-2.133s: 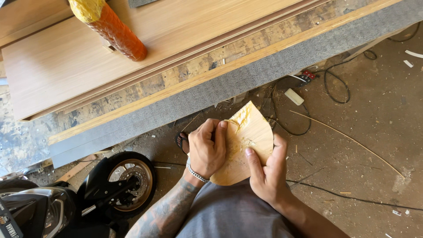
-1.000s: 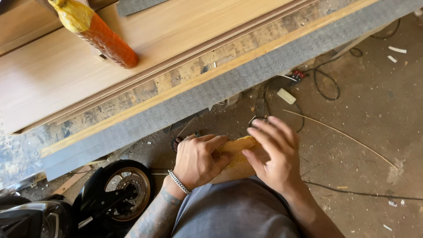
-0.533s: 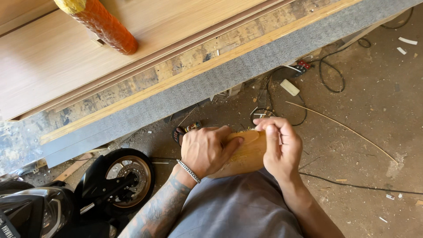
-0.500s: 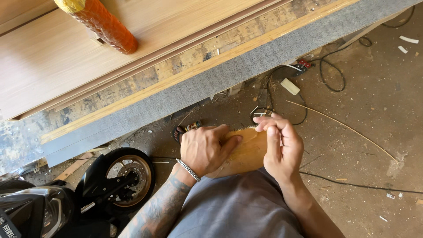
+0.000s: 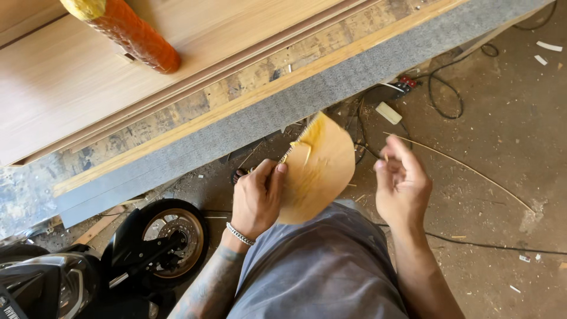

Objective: The person applies adhesive from a bottle onto a small wooden piece and then uses a notched spreader to distribute the glue evenly across the surface.

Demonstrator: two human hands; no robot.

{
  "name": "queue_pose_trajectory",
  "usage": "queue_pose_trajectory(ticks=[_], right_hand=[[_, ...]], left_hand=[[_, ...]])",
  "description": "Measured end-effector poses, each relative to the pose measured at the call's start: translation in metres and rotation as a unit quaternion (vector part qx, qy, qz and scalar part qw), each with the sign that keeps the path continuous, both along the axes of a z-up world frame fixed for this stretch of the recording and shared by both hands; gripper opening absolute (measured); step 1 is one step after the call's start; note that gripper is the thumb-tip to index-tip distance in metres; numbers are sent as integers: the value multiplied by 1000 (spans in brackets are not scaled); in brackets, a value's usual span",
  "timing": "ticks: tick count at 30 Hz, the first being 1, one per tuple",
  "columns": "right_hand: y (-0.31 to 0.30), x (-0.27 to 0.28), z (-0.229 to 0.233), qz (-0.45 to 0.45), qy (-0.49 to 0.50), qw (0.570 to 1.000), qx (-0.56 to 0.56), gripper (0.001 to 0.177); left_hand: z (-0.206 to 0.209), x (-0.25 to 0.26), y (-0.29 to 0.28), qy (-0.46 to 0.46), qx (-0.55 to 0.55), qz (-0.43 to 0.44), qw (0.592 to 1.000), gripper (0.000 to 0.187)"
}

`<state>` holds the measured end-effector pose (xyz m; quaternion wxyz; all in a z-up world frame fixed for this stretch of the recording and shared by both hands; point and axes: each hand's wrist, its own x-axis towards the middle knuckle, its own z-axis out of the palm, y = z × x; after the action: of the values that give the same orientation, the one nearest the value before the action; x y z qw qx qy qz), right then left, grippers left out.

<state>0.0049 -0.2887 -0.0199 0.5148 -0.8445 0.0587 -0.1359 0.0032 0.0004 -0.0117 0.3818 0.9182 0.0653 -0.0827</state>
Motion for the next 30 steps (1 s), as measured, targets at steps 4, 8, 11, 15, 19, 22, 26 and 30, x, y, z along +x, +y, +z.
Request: queue_pose_trajectory(ticks=[4, 8, 11, 15, 19, 22, 26, 30], right_hand=[[4, -1, -3, -15, 24, 999, 30, 78], [33, -4, 31, 39, 89, 988, 116, 60], [53, -4, 48, 77, 42, 994, 62, 101], [56, -3, 29, 32, 18, 997, 72, 110], [61, -1, 20, 11, 1, 991, 136, 108], [63, -4, 17, -8, -4, 989, 149, 110], [61, -3, 5, -22, -14, 987, 160, 104], [63, -2, 0, -50, -16, 989, 137, 93]], left_hand=[[-8, 0, -13, -16, -205, 12, 979, 33], [25, -4, -37, -17, -240, -15, 971, 20], [19, -6, -49, -30, -306, -26, 951, 18], [9, -10, -48, -63, -364, -33, 929, 26], [10, -12, -53, -102, -340, -36, 934, 28], [24, -10, -57, -128, -310, -40, 941, 25], [22, -14, -61, -123, -301, -32, 945, 20], [21, -18, -68, -114, -295, -26, 948, 19]])
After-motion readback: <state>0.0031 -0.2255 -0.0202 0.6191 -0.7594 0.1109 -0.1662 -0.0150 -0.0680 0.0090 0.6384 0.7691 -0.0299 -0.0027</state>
